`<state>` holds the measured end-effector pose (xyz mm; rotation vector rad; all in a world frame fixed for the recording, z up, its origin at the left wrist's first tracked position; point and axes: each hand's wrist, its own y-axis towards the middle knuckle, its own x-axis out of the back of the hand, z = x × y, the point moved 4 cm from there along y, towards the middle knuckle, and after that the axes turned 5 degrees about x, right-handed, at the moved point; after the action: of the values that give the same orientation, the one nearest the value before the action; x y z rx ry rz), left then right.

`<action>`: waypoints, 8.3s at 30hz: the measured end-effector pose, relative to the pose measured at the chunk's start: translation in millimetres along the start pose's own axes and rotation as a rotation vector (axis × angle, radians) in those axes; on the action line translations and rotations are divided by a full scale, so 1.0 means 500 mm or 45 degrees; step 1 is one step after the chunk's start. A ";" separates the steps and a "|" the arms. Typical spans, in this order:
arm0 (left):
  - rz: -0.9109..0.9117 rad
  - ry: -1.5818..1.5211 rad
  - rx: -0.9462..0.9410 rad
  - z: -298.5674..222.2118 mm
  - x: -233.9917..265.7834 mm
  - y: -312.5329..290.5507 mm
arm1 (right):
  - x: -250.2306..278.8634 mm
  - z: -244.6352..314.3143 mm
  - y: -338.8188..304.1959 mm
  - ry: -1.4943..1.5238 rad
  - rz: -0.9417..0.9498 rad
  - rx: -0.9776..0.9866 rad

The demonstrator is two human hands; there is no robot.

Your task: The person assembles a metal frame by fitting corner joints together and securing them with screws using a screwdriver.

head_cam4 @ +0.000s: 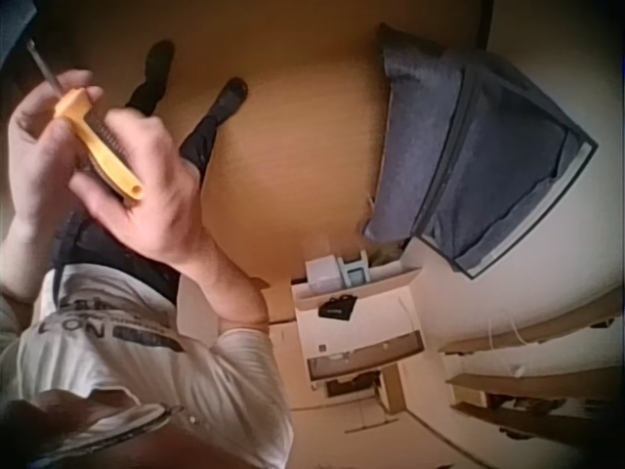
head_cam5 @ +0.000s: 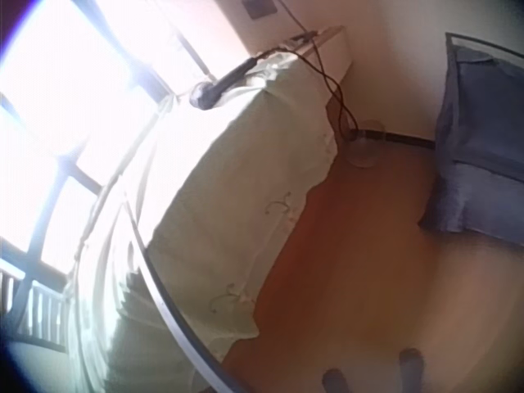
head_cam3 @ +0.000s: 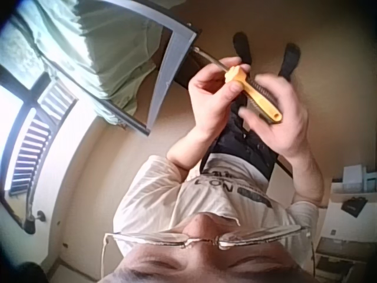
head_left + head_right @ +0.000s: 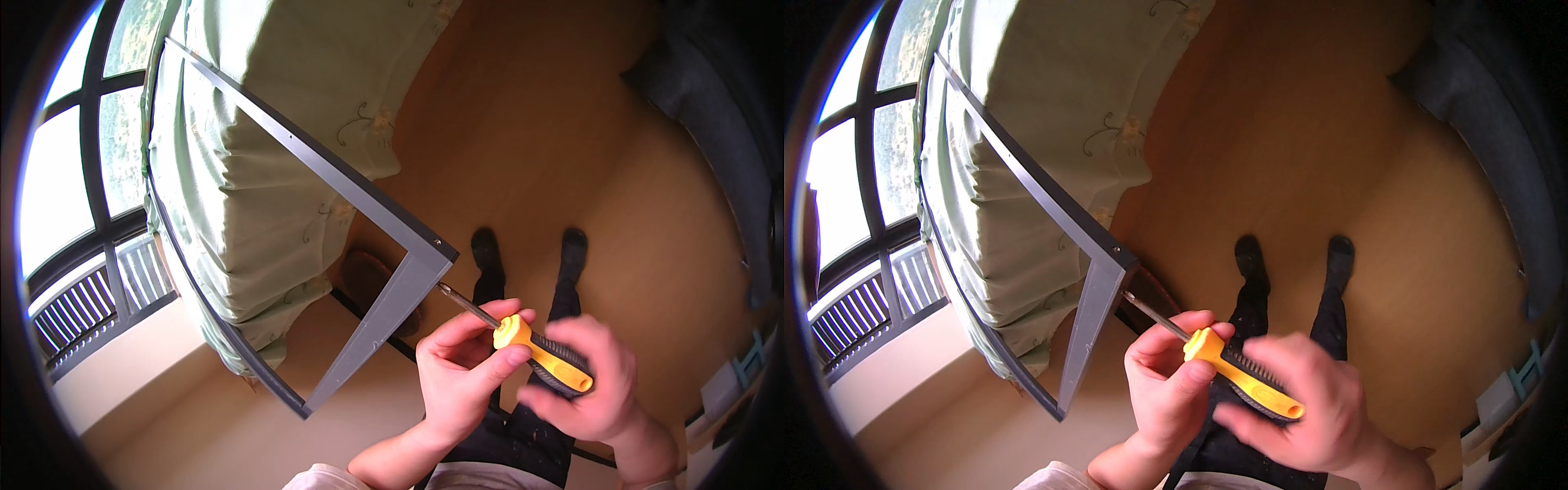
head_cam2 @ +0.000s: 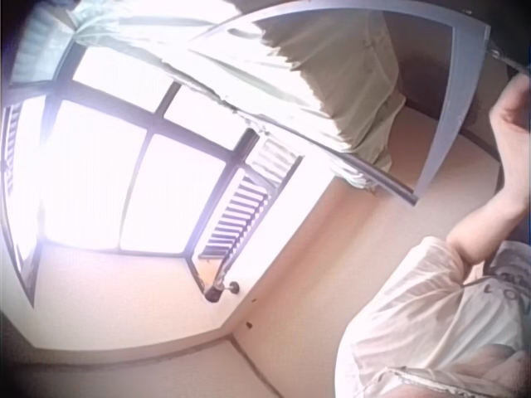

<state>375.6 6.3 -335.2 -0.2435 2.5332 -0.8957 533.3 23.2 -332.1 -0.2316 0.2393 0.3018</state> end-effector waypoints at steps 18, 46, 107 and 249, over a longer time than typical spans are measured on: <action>-0.043 0.002 -0.027 -0.004 -0.007 0.000 | 0.009 0.000 0.007 -0.183 0.008 0.086; -0.415 1.797 -0.945 -0.189 -0.012 0.042 | -0.019 0.030 0.033 -0.553 -0.125 0.326; -0.831 1.201 -0.884 -0.637 0.303 0.141 | -0.125 0.300 0.003 0.128 -0.605 -0.456; -2.154 0.875 0.585 -0.577 0.790 -0.304 | -1.133 0.198 2.164 -1.476 0.795 1.088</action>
<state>-105.0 -71.4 -175.9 -2.4001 1.9767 -2.3125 -317.6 903.8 -291.7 0.8845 -0.7307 0.8604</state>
